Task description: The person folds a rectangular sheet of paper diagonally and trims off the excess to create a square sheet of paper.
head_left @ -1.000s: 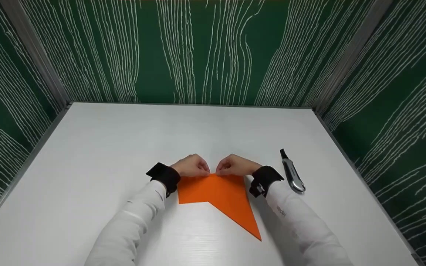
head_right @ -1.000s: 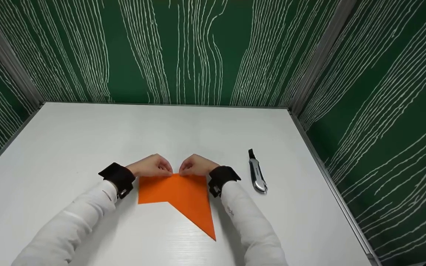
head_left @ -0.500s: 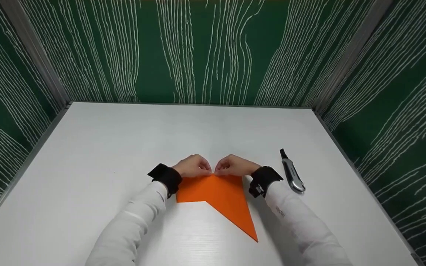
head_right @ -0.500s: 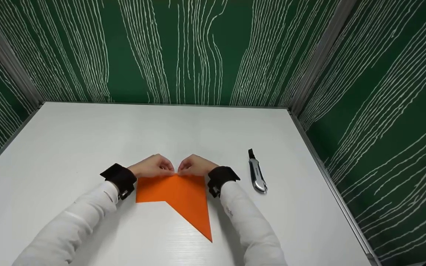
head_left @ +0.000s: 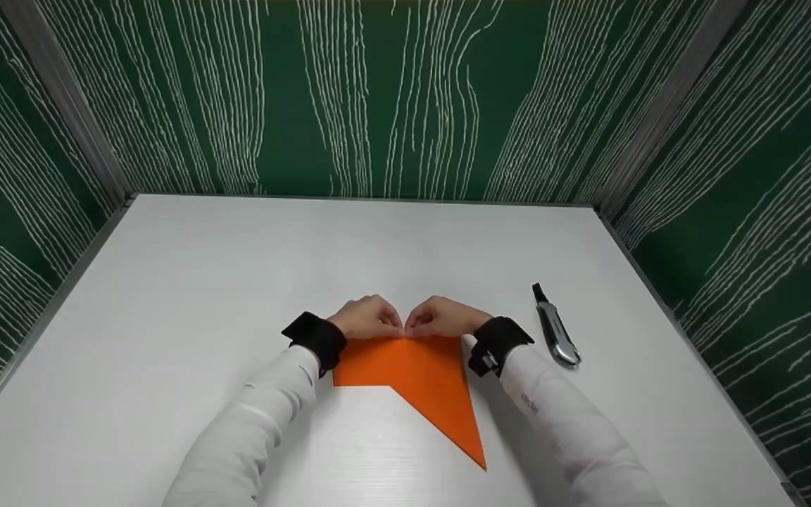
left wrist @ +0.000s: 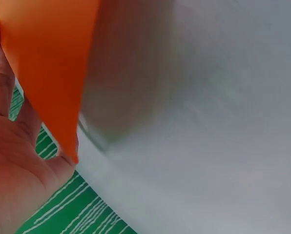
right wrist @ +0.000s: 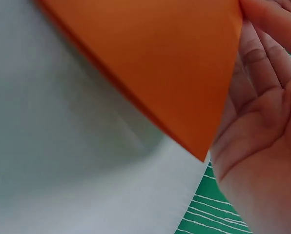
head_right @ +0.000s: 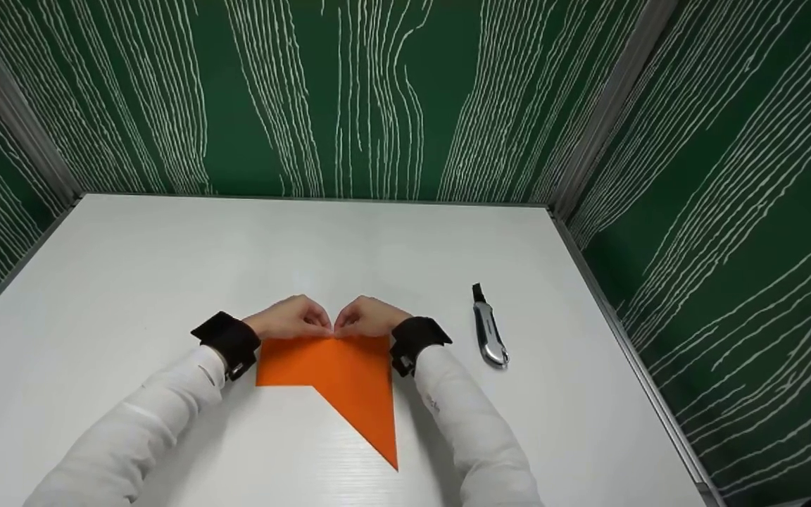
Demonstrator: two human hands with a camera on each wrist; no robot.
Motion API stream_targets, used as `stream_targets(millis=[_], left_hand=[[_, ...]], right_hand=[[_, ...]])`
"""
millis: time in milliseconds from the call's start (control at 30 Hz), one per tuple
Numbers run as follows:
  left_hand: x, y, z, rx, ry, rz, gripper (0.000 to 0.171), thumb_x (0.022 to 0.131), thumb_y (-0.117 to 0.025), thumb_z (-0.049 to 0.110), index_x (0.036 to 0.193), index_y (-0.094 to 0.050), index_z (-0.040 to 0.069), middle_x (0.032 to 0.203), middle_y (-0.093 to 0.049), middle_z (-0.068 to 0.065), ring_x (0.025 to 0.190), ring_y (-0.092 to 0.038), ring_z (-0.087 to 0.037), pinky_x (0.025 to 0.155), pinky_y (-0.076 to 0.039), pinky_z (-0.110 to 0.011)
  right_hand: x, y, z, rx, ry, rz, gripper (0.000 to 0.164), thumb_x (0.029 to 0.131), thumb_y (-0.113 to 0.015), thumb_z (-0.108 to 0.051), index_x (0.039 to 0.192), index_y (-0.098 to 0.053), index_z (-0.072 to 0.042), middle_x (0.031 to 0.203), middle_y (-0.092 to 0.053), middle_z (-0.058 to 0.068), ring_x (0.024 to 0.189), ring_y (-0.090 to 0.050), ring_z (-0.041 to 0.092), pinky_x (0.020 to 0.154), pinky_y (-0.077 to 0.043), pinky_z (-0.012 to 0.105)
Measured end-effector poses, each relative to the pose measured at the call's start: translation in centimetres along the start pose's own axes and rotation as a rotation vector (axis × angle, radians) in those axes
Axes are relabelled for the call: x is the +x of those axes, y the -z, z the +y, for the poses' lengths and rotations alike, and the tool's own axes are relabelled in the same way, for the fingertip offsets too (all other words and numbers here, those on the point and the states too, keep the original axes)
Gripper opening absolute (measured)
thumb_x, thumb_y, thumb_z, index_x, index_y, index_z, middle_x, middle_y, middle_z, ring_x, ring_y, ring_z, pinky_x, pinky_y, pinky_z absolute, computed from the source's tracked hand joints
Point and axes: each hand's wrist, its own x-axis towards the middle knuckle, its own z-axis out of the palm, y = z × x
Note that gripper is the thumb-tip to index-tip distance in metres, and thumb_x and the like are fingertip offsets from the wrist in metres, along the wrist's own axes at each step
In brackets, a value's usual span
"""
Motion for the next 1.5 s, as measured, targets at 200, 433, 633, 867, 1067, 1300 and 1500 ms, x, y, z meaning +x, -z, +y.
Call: stream_targets(millis=[200, 433, 633, 867, 1067, 1300, 1500], left_hand=[[0.0, -0.2, -0.2, 0.025, 0.009, 0.094, 0.017, 0.095, -0.074, 0.033, 0.097, -0.082, 0.018, 0.096, -0.079, -0.002, 0.097, -0.067, -0.023, 0.105, -0.038, -0.051], [-0.1, -0.8, -0.2, 0.139, -0.019, 0.325, 0.008, 0.094, -0.075, 0.022, 0.097, -0.078, 0.015, 0.096, -0.077, -0.005, 0.093, -0.068, -0.028, 0.098, -0.038, -0.048], [-0.3, -1.6, 0.2, 0.335, -0.034, 0.436, 0.014, 0.094, -0.075, 0.024, 0.1, -0.077, 0.012, 0.093, -0.073, -0.007, 0.088, -0.066, -0.028, 0.084, -0.049, -0.042], [-0.6, -2.3, 0.3, 0.389, -0.041, 0.453, 0.018, 0.094, -0.075, 0.024, 0.101, -0.078, 0.008, 0.092, -0.074, -0.01, 0.081, -0.067, -0.026, 0.07, -0.055, -0.036], [-0.7, -2.5, 0.0, 0.386, -0.007, 0.369, 0.035, 0.098, -0.07, 0.027, 0.125, -0.072, 0.005, 0.134, -0.068, -0.017, 0.119, -0.065, -0.037, 0.097, -0.058, -0.048], [-1.0, -2.6, -0.6, 0.483, 0.037, 0.258, 0.053, 0.104, -0.06, 0.034, 0.147, -0.055, 0.004, 0.156, -0.052, -0.015, 0.143, -0.05, -0.034, 0.119, -0.042, -0.051], [-0.9, -2.6, -1.3, 0.494, 0.029, 0.153, 0.058, 0.109, -0.048, 0.036, 0.157, -0.04, 0.005, 0.167, -0.037, -0.014, 0.156, -0.034, -0.031, 0.129, -0.024, -0.054]], right_hand=[[0.1, -0.2, 0.2, 0.039, -0.032, 0.055, 0.02, 0.099, -0.068, -0.016, 0.108, -0.077, -0.001, 0.098, -0.075, 0.017, 0.074, -0.051, 0.006, 0.071, -0.042, 0.019], [0.3, -0.4, 0.4, 0.138, -0.206, 0.164, 0.022, 0.098, -0.069, -0.02, 0.107, -0.078, -0.002, 0.09, -0.073, 0.004, 0.075, -0.052, 0.011, 0.069, -0.042, 0.021], [0.4, -0.5, 0.5, 0.184, -0.328, 0.32, 0.023, 0.097, -0.07, -0.022, 0.104, -0.079, -0.002, 0.091, -0.074, 0.005, 0.075, -0.055, 0.011, 0.067, -0.045, 0.019], [0.1, -0.7, 0.4, 0.269, -0.387, 0.39, 0.024, 0.096, -0.072, -0.021, 0.101, -0.079, 0.001, 0.072, -0.064, -0.006, 0.064, -0.054, 0.006, 0.06, -0.046, 0.017], [-0.3, -1.0, 0.0, 0.326, -0.384, 0.307, 0.024, 0.094, -0.075, -0.021, 0.1, -0.08, 0.002, 0.078, -0.075, -0.001, 0.066, -0.066, 0.004, 0.064, -0.057, 0.019], [-0.3, -1.3, -0.1, 0.324, -0.38, 0.232, 0.021, 0.094, -0.075, -0.019, 0.093, -0.079, 0.001, 0.065, -0.068, -0.005, 0.057, -0.066, 0.005, 0.061, -0.057, 0.019], [-0.4, -1.6, -1.0, 0.137, -0.35, 0.225, 0.019, 0.092, -0.077, -0.021, 0.081, -0.074, -0.005, 0.061, -0.064, -0.004, 0.053, -0.061, 0.006, 0.055, -0.053, 0.018]])
